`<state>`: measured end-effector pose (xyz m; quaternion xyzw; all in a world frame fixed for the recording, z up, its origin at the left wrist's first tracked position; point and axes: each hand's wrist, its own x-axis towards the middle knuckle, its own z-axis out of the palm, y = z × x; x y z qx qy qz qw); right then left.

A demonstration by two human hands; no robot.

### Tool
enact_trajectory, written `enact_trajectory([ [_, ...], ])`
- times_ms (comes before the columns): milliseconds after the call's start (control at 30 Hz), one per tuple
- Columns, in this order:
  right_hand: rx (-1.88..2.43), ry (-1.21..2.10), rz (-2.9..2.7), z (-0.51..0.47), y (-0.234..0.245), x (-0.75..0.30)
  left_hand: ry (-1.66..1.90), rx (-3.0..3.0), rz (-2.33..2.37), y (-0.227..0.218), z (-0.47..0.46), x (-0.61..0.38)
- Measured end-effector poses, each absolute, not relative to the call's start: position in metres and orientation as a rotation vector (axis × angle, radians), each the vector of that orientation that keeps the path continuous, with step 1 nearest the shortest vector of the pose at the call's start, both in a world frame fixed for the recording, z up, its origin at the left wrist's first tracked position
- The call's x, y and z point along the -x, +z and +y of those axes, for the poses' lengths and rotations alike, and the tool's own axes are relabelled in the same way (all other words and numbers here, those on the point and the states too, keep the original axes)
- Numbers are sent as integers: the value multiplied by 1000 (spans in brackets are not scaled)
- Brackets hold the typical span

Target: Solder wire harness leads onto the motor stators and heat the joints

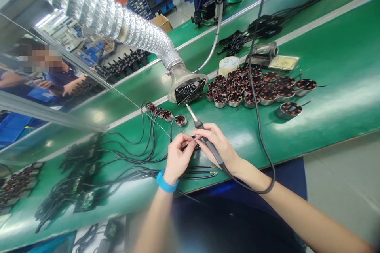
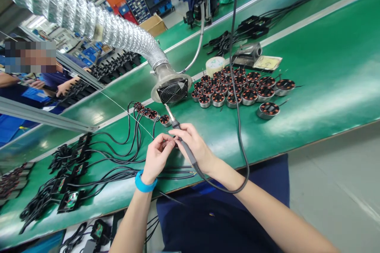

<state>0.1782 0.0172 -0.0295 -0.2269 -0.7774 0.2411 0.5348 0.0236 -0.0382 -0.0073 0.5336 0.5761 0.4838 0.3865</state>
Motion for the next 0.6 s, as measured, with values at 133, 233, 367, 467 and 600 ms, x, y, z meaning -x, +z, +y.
enact_trajectory([
  [133, 568, 561, -1890, 15, -32, -179, 1190, -1466, 1512, -8, -39, -20],
  [233, 583, 565, -1862, 13, -31, -179, 1189, -1496, 1521, -7, -39, -19],
  [367, 594, 537, -1842, 9, -32, -178, 1233, -1442, 1495, -7, -36, -20],
  [467, 609, 486, -1821, 8, -34, -179, 1255, -1415, 1486, -7, -34, -21],
  [600, 680, 434, -1687, 4, -41, -186, 1266, -1388, 1493, -9, -32, -23],
])
